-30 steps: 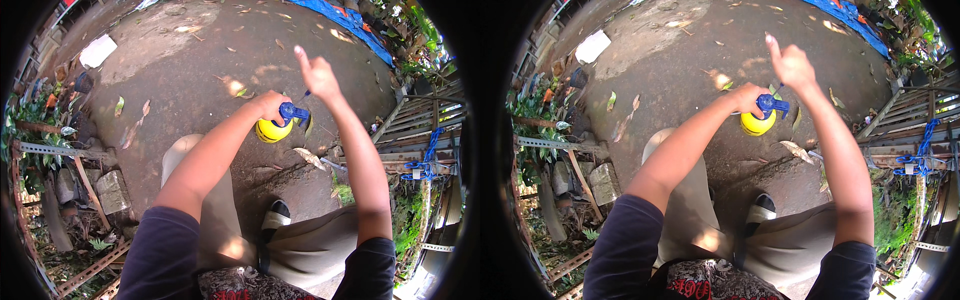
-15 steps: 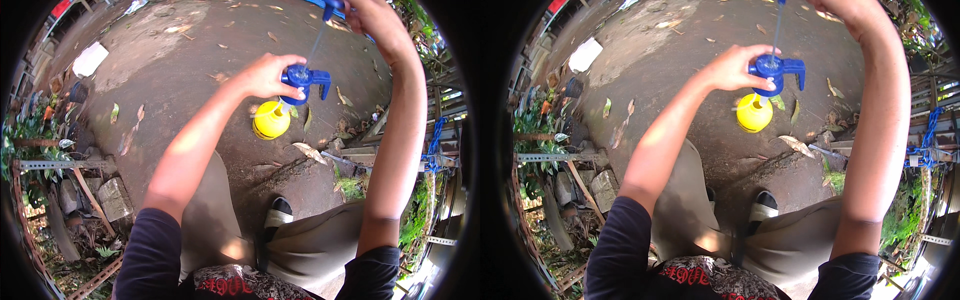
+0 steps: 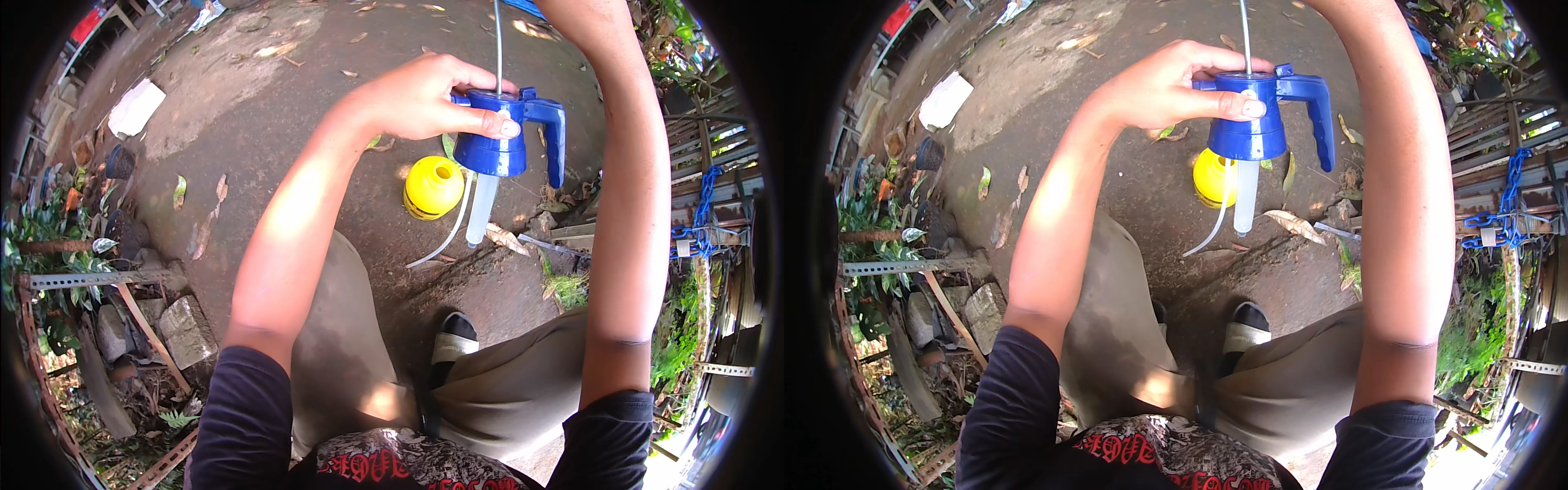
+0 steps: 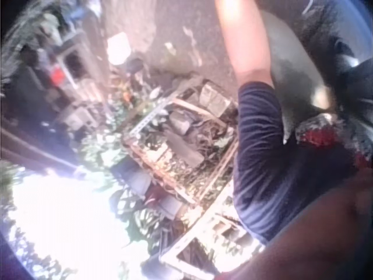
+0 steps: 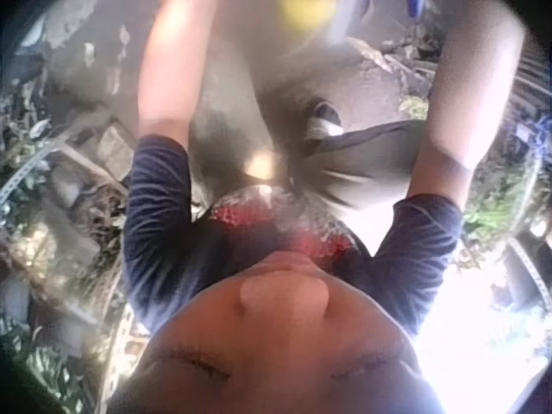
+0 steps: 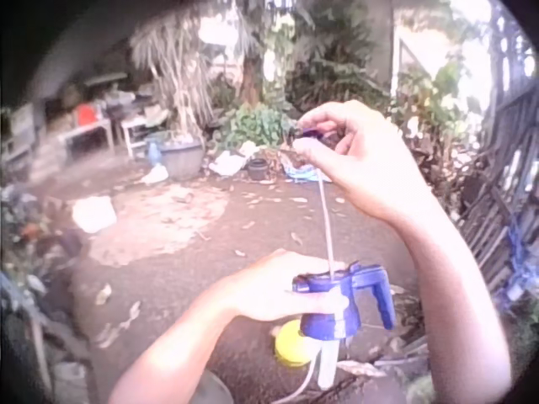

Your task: The person assembles a yellow garden sprayer by attaching the blue pump handle and nozzle to the container. They pump the handle to pressurize the unit and then walk to a nearby bucket to pick up a small object.

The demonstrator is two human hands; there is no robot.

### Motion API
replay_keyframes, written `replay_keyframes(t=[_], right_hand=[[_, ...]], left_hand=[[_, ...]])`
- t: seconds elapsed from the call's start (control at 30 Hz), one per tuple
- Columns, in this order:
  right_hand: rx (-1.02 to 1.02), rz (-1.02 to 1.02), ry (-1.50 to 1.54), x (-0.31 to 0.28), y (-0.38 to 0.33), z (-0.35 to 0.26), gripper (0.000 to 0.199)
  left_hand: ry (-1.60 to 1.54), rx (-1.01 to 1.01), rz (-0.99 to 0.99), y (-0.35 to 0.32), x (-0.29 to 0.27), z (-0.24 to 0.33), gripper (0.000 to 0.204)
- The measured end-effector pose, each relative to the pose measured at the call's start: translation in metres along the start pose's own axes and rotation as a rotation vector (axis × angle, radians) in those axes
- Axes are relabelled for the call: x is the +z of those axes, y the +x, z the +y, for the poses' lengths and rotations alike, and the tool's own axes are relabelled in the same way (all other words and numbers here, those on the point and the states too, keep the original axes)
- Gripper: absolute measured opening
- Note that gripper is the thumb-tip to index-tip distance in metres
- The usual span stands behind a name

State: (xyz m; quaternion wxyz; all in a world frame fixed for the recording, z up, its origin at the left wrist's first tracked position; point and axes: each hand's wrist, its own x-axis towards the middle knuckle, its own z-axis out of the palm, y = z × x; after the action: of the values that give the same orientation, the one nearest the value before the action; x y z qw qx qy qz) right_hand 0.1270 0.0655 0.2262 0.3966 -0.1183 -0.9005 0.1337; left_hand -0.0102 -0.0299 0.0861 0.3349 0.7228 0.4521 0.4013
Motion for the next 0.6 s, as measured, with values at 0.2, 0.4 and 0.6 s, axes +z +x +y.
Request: replay_keyframes(t=[0.2,0.4,0.6], right_hand=[[-0.043,-0.104,-0.112,-0.009,-0.011,-0.016,0.03],[-0.091,0.109,-0.245,0.001,-0.012,0.003,0.052],[0.141,-0.02,0.16,-0.018,-0.005,-0.016,0.048]], left_hand=[[-0.086,-0.038,-0.077,-0.006,0.001,0.015,0.058],[-0.043,-0.064,-0.05,-0.014,-0.005,0.009,0.057],[0.326,0.015,0.226,-0.003,0.009,0.009,0.062]])
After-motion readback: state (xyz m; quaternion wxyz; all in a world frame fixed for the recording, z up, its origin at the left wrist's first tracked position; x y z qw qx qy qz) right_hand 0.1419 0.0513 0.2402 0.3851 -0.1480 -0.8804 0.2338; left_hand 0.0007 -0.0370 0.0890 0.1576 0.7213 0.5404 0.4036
